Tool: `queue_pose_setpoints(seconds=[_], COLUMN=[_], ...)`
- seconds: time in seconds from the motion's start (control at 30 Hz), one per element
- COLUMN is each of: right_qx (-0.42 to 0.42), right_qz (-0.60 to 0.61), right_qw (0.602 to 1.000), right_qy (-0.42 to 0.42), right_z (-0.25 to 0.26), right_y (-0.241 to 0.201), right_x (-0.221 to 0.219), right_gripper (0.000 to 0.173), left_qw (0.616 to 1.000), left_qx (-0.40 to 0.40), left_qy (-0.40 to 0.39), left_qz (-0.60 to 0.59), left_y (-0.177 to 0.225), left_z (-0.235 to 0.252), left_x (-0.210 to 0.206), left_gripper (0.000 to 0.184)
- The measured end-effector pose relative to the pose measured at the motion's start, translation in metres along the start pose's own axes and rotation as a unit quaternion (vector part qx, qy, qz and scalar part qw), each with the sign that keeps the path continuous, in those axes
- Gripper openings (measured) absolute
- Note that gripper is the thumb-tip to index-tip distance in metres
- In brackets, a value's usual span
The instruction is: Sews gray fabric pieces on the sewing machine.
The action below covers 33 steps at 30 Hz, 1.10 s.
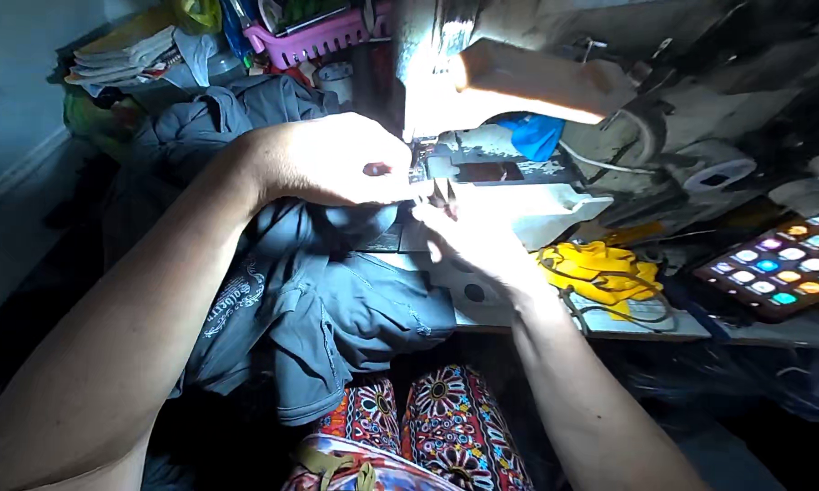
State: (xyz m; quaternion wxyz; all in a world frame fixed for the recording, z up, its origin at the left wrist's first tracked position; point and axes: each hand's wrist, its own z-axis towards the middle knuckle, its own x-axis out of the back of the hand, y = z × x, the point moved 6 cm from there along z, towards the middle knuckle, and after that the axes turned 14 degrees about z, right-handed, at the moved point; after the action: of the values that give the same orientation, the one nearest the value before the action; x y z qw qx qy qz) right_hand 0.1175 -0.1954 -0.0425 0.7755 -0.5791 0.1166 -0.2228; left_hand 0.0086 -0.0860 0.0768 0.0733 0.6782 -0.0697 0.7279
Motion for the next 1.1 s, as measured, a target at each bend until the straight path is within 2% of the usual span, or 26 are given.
queue_pose_setpoints(seconds=[0.07, 0.13, 0.23, 0.33, 0.43, 0.5, 0.6, 0.7, 0.8, 0.9, 1.0, 1.1], right_qx=[-0.067, -0.082, -0.089, -0.061, -0.069, -0.085, -0.089, -0.085, -0.064, -0.055, -0.042, -0.034], right_qz=[0.06, 0.098, 0.101, 0.034, 0.013, 0.033, 0.036, 0.019, 0.036, 0.084, 0.124, 0.146], right_qw=[0.996, 0.992, 0.991, 0.998, 0.998, 0.996, 0.995, 0.995, 0.996, 0.995, 0.991, 0.988], right_qy=[-0.005, 0.002, 0.022, -0.001, -0.002, 0.003, 0.015, 0.037, 0.041, 0.029, 0.04, 0.04], right_z=[-0.006, -0.009, -0.003, 0.007, 0.006, -0.001, -0.006, -0.004, -0.009, -0.025, -0.03, -0.027], right_y=[0.005, 0.007, 0.003, -0.002, 0.0, 0.001, 0.008, 0.01, 0.009, 0.014, 0.025, 0.027], right_x=[0.002, 0.006, 0.008, 0.006, 0.004, 0.001, 0.0, -0.002, -0.005, -0.009, -0.011, -0.011], right_gripper=[0.021, 0.023, 0.03, 0.034, 0.025, 0.016, 0.019, 0.023, 0.021, 0.024, 0.022, 0.02], left_qw=[0.996, 0.989, 0.994, 0.998, 0.999, 0.999, 0.995, 0.994, 0.991, 0.998, 0.997, 0.989], left_qx=[0.07, 0.129, 0.081, 0.004, -0.028, -0.01, 0.069, 0.067, 0.113, 0.045, -0.042, 0.008], left_qy=[-0.024, -0.04, -0.007, 0.043, 0.035, 0.009, -0.025, -0.02, -0.014, 0.002, -0.048, -0.134], left_qz=[0.039, 0.061, 0.077, 0.038, 0.023, 0.034, 0.063, 0.079, 0.065, 0.048, 0.037, 0.053], left_y=[-0.02, -0.036, -0.027, -0.003, 0.01, 0.004, -0.011, -0.016, -0.013, 0.0, 0.016, 0.009], left_z=[-0.003, -0.009, -0.009, -0.007, -0.005, -0.003, 0.0, 0.005, 0.006, 0.005, 0.009, 0.013], left_x=[-0.002, -0.005, -0.003, 0.009, 0.016, 0.015, 0.006, -0.004, -0.004, -0.002, -0.007, -0.014], left_gripper=[0.023, 0.022, 0.027, 0.026, 0.023, 0.025, 0.02, 0.026, 0.026, 0.023, 0.026, 0.023])
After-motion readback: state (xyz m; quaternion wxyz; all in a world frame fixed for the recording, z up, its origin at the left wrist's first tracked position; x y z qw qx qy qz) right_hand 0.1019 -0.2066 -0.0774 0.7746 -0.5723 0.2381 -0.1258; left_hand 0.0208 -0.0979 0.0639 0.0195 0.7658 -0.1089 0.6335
